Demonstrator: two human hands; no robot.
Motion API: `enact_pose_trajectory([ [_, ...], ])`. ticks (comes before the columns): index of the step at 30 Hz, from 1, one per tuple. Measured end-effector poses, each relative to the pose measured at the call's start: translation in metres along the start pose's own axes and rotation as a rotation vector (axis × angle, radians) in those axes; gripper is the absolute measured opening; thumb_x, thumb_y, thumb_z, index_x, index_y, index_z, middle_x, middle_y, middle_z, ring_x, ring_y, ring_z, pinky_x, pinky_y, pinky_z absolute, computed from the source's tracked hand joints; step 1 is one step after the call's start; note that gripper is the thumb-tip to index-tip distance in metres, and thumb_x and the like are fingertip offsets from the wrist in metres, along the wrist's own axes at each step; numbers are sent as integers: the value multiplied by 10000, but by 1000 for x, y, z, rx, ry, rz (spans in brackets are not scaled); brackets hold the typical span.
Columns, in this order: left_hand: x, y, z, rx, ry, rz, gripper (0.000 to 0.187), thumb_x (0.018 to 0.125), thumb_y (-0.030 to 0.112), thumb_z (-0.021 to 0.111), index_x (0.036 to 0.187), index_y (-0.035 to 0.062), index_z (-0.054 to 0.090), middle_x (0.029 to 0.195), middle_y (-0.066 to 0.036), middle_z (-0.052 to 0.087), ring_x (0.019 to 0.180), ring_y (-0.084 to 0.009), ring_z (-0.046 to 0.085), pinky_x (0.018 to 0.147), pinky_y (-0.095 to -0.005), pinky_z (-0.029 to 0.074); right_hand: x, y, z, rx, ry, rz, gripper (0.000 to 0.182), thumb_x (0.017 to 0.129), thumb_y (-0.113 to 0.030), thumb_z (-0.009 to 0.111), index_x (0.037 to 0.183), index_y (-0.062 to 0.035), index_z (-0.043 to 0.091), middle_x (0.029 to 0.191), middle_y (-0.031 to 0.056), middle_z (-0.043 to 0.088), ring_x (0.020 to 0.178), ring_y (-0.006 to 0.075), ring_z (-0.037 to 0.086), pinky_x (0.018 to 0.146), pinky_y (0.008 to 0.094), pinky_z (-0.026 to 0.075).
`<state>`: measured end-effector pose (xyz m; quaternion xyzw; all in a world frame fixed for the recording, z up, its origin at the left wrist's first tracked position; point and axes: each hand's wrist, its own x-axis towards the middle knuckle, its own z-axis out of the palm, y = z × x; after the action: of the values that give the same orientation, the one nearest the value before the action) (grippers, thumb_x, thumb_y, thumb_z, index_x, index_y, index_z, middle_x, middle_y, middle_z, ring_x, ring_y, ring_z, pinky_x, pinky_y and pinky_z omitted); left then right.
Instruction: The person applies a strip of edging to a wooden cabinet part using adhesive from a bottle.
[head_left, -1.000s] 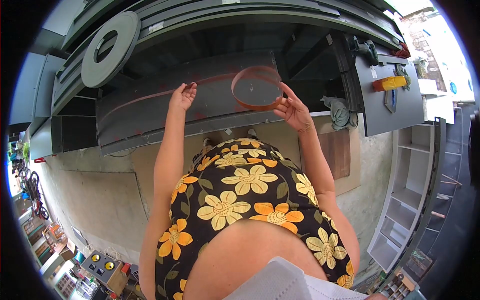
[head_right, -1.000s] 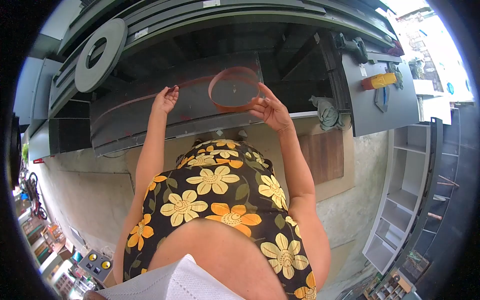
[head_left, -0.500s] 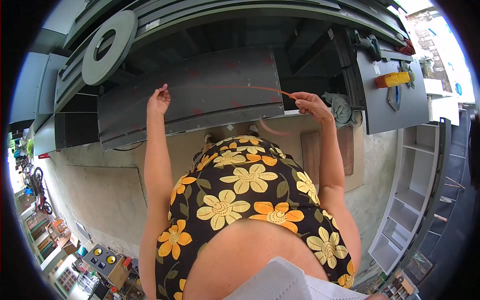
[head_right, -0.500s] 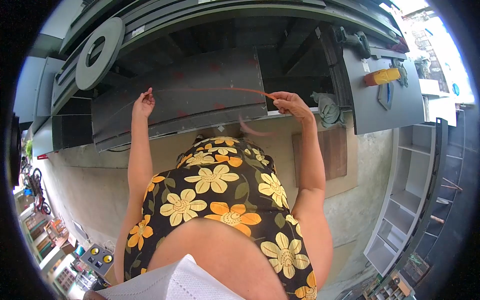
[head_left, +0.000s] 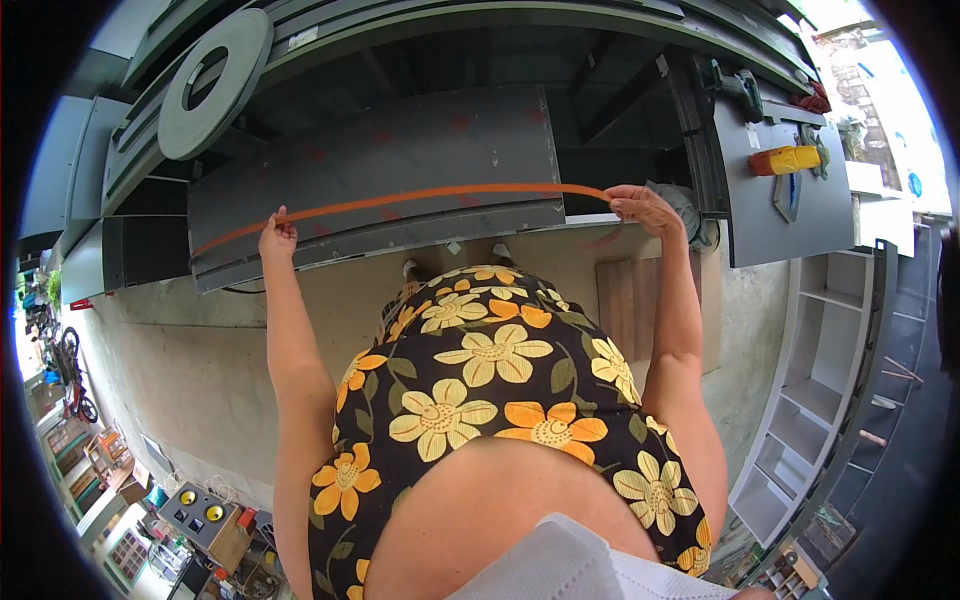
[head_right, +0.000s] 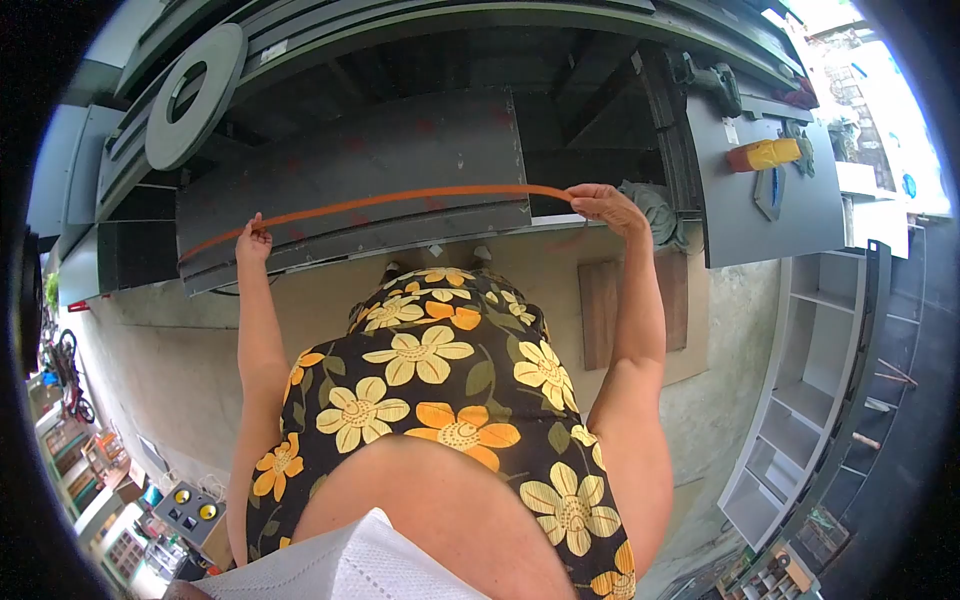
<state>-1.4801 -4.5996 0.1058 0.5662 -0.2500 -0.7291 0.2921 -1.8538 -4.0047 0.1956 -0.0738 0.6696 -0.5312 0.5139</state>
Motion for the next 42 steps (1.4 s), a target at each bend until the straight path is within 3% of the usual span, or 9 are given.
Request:
enact_pose_trajectory([
  [4,4,-8,-15,51,23,1,191,970,222,363,1088,123,476,1022,-41,649,671,-138,523,580,-281,405,27,28,-3,-373,3,8,240,767,-99,673,997,-28,665,836,18,639,721,112,580,593,209,452],
  [8,7,-15,-26,38,98,9,207,971,220,364,1116,121,473,1014,-30,651,659,-131,515,571,-271,397,45,41,13,-676,136,-75,219,719,-173,688,931,-117,697,871,70,672,816,179,638,739,374,506],
  [11,14,-14,-40,54,142,15,214,970,216,367,1131,119,470,1010,-33,652,643,-127,511,551,-265,392,60,51,26,-997,201,-186,232,733,-145,682,963,-120,692,880,46,683,828,193,650,725,338,510],
  [14,19,-14,-49,70,199,27,223,968,209,372,1147,117,470,996,-38,656,621,-123,508,537,-258,394,63,47,45,-1050,269,-56,213,724,-242,686,934,-220,706,912,35,679,887,251,632,785,413,468],
  [23,24,-9,-55,135,308,28,156,933,123,454,1059,99,543,912,-49,672,606,-117,527,542,-256,400,74,44,89,-1351,397,-119,171,727,-272,682,896,-256,709,848,21,668,849,256,634,759,453,432],
  [30,30,-16,-59,166,311,-50,67,890,94,537,937,66,576,892,-45,681,607,-114,553,540,-258,398,92,44,119,-1364,434,-43,204,696,-243,693,886,-190,642,869,65,658,862,270,630,760,445,434],
  [36,14,-26,-49,321,373,53,265,828,162,627,1044,27,556,1012,-148,621,749,-201,588,626,-328,455,100,52,129,-1407,523,-91,205,667,-228,712,845,-188,618,813,47,653,806,263,630,701,439,422],
  [40,-59,-47,-2,956,699,504,649,765,188,682,1287,-16,352,1225,-224,461,1109,-389,452,906,-480,382,101,48,136,-1332,520,-169,184,661,-231,713,821,-190,633,777,52,651,785,264,631,682,433,412],
  [42,-97,-63,29,1160,646,723,618,763,192,669,1264,-16,375,1212,-219,471,1149,-371,418,947,-457,350,104,53,140,-1289,503,-173,174,661,-238,714,809,-186,640,768,57,651,780,261,631,686,430,408],
])
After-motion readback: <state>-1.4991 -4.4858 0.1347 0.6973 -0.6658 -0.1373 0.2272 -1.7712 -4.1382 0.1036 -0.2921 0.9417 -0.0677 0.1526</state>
